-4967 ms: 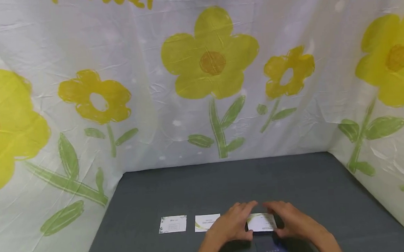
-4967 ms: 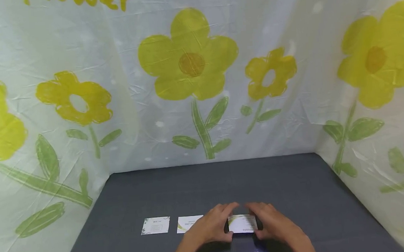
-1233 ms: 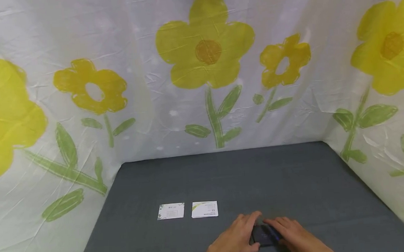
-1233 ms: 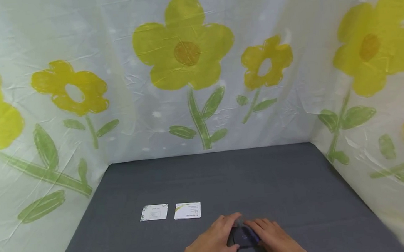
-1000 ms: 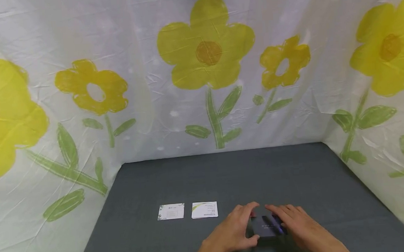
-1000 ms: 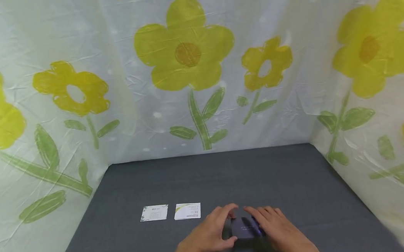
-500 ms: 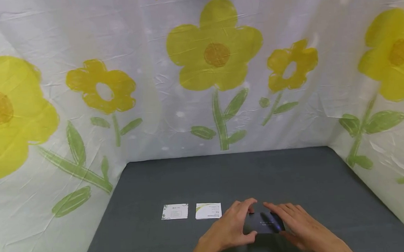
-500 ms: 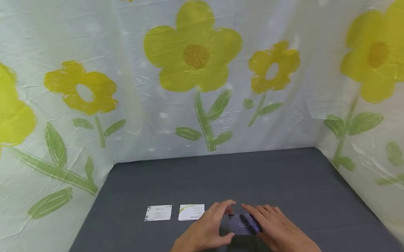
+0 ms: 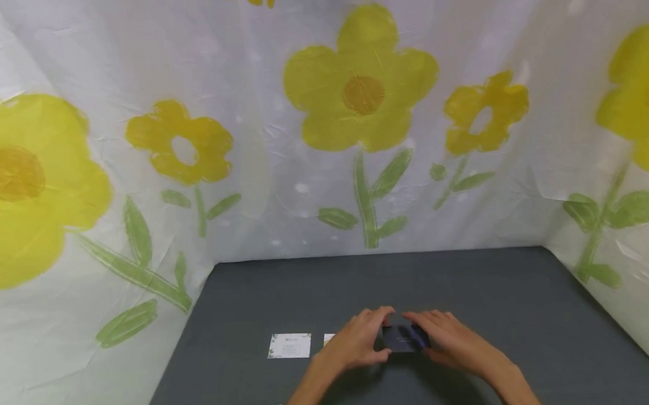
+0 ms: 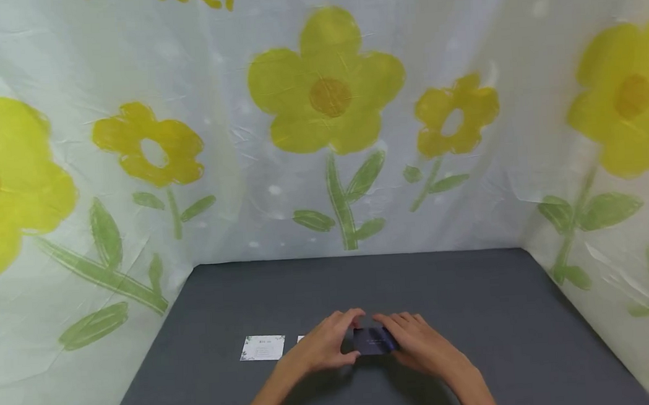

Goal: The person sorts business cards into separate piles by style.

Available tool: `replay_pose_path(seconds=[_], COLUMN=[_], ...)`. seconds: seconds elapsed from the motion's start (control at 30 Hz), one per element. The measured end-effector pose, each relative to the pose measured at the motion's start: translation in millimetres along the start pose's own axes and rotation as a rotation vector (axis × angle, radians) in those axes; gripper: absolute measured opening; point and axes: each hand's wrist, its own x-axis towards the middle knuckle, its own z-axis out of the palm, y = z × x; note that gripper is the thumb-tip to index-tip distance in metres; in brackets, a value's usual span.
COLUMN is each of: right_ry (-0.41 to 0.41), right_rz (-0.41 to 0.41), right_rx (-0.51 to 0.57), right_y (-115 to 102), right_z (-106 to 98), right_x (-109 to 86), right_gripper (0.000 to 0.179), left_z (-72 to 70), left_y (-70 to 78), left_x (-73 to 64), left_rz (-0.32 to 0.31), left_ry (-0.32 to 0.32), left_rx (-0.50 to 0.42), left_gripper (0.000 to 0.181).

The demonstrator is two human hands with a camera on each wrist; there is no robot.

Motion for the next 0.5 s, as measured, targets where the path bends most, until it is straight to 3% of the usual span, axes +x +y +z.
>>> replay_pose_path(seconds=[0.13,0.27,0.4,0.5], right_ry=[-0.025,-0.120,-0.164,-0.157], right_rz=[-0.006,0.039,0.025,0.015], right_rx=[0.015,0.037,-0.017,-0.036], right_y=[9,13,14,14], right_z=[14,28,44,46], right_x=[5.0,8.6,9.8,12.1], right_gripper=[0.080,0.077,0.070,0.065], left_z=[15.3,28.7,34.5,33.9], left_y=[-11.1,-18.0,-21.5,-22.9], left_x=[6.0,7.9,1.8,-1.5], left_rz=[-0.010,0.016,0.035,0.041], left_ry=[-0.036,-0.065,-0.085,-0.075], left_rx=[0.011,0.101,0.172,0.180], left_gripper=[0.071,0.054,0.034,0.032])
